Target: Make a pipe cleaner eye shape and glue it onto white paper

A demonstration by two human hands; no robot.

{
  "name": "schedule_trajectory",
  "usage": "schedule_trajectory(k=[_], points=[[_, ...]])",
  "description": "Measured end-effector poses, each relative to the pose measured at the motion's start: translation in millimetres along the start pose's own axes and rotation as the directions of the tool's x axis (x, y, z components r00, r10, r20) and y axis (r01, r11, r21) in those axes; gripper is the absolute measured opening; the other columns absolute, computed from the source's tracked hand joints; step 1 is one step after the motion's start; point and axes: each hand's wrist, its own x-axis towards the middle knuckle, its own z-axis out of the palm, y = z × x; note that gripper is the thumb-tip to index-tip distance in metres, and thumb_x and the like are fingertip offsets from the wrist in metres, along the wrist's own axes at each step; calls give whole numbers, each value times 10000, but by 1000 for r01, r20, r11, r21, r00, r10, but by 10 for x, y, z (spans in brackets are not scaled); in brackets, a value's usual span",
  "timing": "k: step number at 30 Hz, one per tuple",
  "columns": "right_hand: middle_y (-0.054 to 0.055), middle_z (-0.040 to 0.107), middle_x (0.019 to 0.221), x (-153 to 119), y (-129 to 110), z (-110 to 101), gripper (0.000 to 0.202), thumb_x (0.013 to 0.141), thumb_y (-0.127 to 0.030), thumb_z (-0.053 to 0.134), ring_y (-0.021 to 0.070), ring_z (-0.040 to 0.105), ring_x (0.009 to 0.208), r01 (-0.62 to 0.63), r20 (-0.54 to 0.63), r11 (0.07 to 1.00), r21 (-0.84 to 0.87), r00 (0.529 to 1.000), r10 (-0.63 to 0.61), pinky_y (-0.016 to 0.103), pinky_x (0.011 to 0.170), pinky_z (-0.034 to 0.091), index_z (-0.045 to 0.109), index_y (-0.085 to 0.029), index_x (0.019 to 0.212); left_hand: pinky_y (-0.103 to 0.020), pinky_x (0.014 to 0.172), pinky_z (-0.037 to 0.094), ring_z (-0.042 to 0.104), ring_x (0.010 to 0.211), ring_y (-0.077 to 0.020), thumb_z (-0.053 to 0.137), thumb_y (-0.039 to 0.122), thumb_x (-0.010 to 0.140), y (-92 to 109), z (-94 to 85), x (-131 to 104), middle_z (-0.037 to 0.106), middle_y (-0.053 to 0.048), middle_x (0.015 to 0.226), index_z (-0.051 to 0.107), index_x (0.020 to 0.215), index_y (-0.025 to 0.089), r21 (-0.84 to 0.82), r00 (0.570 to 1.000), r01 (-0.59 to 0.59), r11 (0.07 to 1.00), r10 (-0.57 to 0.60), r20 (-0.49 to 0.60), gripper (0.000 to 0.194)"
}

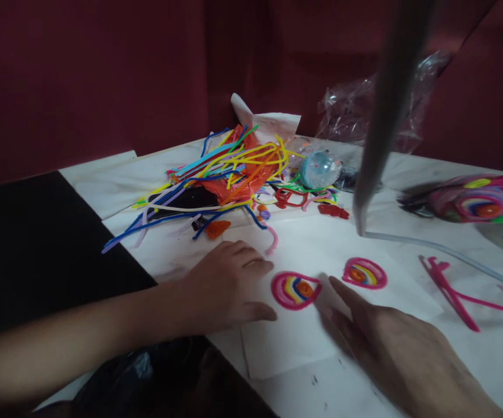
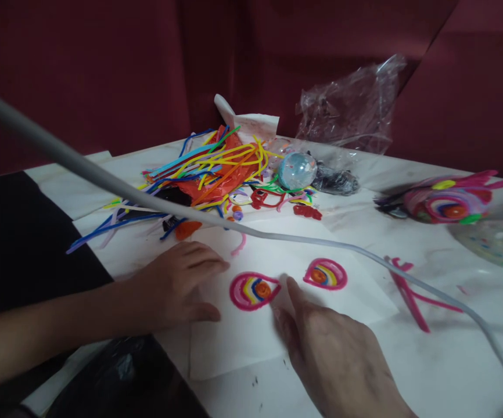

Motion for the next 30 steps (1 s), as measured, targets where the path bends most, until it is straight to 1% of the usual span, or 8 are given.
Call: schedule_trajectory(k=[2,3,5,8,13,20,26,30], points=[[-2,590,602,-15,-26,-25,339,908,-294,251,234,582,444,66,-5,998,-10,998,-66,278,341,348,587,-250,887,-357,812,427,558,919,-231,600,518,795,120,29,187,642,-85,973,626,1041,140,20,999,-39,999,38,15,452],[-4,593,616,-25,-45,-36,328,900,-274,252,228,582,443,93,-14,996,-12,996,-93,276,335,355,577,-250,861,-345,796,428,557,887,-223,608,479,804,164,62,278,639,-80,926,640,984,134,51,996,-83,995,81,34,390],[0,617,675,-50,-83,-46,325,899,-257,261,219,596,465,128,-49,992,-8,990,-129,269,320,374,578,-237,968,-341,765,427,547,833,-220,607,455,810,211,151,427,625,-78,858,649,882,128,115,984,-169,979,161,76,337],[8,624,707,-84,-109,-27,352,927,-243,255,203,595,461,154,-81,988,17,985,-153,262,318,411,525,-182,1145,-338,736,422,530,806,-224,609,471,799,215,269,539,607,-83,822,650,841,125,138,974,-215,967,203,98,351],[-15,570,626,-113,-91,21,317,945,-266,256,199,562,421,167,-35,984,58,986,-165,275,332,433,530,-175,1076,-320,773,410,518,855,-220,632,410,797,228,299,535,597,-97,885,652,903,115,86,974,-207,974,197,112,314],[6,565,696,-142,-91,21,297,950,-266,255,201,571,463,142,18,986,90,989,-144,287,363,467,508,-179,1078,-308,795,396,498,870,-211,624,321,812,235,347,523,592,-96,892,637,945,94,11,964,-257,966,255,77,263],[9,564,671,-164,-92,16,259,937,-263,263,205,562,440,145,9,984,108,989,-147,288,354,457,510,-194,976,-326,784,390,482,861,-219,557,311,854,224,402,515,584,-97,868,621,946,89,84,948,-319,944,317,38,248],[12,570,704,-146,-83,40,265,943,-277,254,218,580,480,117,62,987,106,990,-124,298,362,455,494,-204,1028,-340,772,387,481,849,-223,514,312,875,220,423,517,577,-96,868,613,941,93,124,940,-342,931,340,44,249]])
